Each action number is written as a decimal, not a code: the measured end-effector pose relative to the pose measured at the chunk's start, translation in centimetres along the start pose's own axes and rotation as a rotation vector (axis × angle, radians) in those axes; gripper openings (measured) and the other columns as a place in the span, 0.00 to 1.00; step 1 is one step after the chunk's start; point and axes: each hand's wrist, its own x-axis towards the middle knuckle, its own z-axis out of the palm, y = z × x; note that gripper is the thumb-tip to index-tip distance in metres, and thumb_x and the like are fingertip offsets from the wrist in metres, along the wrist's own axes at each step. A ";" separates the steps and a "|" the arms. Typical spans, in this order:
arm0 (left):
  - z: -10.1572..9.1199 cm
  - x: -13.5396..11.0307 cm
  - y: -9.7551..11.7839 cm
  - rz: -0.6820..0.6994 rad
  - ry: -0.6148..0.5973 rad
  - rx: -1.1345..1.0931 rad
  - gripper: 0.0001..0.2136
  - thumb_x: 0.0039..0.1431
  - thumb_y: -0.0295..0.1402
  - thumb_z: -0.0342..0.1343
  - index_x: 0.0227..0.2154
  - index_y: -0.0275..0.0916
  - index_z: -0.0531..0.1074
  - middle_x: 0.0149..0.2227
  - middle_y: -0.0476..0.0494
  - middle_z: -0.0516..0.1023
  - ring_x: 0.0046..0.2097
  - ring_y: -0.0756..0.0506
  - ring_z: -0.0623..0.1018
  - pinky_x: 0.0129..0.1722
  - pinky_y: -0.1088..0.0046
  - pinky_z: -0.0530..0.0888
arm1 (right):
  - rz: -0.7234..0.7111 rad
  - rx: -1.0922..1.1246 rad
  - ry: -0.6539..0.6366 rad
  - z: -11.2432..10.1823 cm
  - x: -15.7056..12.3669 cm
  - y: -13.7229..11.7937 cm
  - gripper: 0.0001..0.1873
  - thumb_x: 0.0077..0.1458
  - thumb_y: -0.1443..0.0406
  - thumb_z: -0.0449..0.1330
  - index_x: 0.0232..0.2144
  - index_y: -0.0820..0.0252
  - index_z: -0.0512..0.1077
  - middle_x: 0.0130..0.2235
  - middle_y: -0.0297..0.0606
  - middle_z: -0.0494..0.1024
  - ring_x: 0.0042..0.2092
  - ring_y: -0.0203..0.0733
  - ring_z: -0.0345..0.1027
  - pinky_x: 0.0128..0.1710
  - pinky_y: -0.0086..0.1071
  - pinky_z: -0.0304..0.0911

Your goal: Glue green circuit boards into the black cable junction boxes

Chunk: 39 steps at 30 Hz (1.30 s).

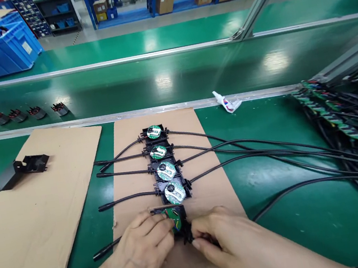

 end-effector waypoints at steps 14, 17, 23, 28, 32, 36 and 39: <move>-0.7 1.2 0.9 -0.026 -0.007 0.099 0.21 0.62 0.27 0.45 0.58 0.32 0.63 0.46 0.42 0.76 0.46 0.42 0.72 0.53 0.64 0.64 | -0.287 -0.208 0.271 1.6 1.4 2.2 0.11 0.55 0.75 0.47 0.26 0.58 0.63 0.28 0.35 0.69 0.28 0.38 0.61 0.26 0.31 0.52; -0.4 2.1 1.5 -0.053 -0.005 0.133 0.19 0.58 0.31 0.50 0.51 0.29 0.69 0.37 0.42 0.76 0.38 0.43 0.72 0.47 0.64 0.67 | -0.278 -0.355 0.351 2.5 1.8 1.8 0.11 0.49 0.77 0.48 0.26 0.57 0.63 0.27 0.36 0.68 0.28 0.41 0.61 0.23 0.34 0.47; -0.3 1.8 1.8 -0.082 0.026 0.158 0.25 0.50 0.27 0.51 0.54 0.32 0.67 0.43 0.42 0.77 0.41 0.43 0.72 0.53 0.64 0.62 | -0.287 -0.391 0.535 3.6 1.2 2.4 0.12 0.57 0.74 0.48 0.28 0.59 0.68 0.28 0.36 0.69 0.30 0.42 0.61 0.27 0.33 0.54; 0.9 0.9 1.6 -0.059 0.077 0.195 0.25 0.55 0.28 0.50 0.57 0.35 0.64 0.48 0.43 0.75 0.49 0.42 0.70 0.58 0.63 0.53 | -0.252 -0.119 0.511 2.8 0.6 2.6 0.11 0.61 0.70 0.49 0.33 0.60 0.71 0.33 0.40 0.70 0.37 0.41 0.63 0.35 0.33 0.61; 1.2 1.0 1.9 -0.089 0.032 0.147 0.23 0.57 0.29 0.50 0.57 0.35 0.64 0.49 0.44 0.75 0.49 0.41 0.69 0.59 0.60 0.50 | -0.290 -0.001 0.544 3.8 1.2 2.8 0.13 0.61 0.72 0.47 0.29 0.61 0.69 0.29 0.38 0.67 0.34 0.40 0.60 0.33 0.33 0.59; -0.2 0.3 1.6 -0.128 0.030 -0.002 0.26 0.56 0.26 0.51 0.59 0.38 0.61 0.52 0.43 0.72 0.50 0.40 0.68 0.55 0.60 0.56 | -0.354 0.055 0.617 4.6 1.3 3.5 0.12 0.60 0.74 0.48 0.32 0.61 0.70 0.29 0.37 0.67 0.33 0.39 0.59 0.31 0.31 0.58; -1.6 -0.8 0.7 -0.231 0.131 -0.109 0.24 0.58 0.23 0.49 0.59 0.38 0.61 0.52 0.39 0.69 0.51 0.40 0.67 0.51 0.59 0.62 | -0.390 0.011 0.697 4.3 0.7 3.1 0.10 0.59 0.75 0.52 0.39 0.63 0.71 0.32 0.39 0.70 0.34 0.39 0.60 0.34 0.32 0.60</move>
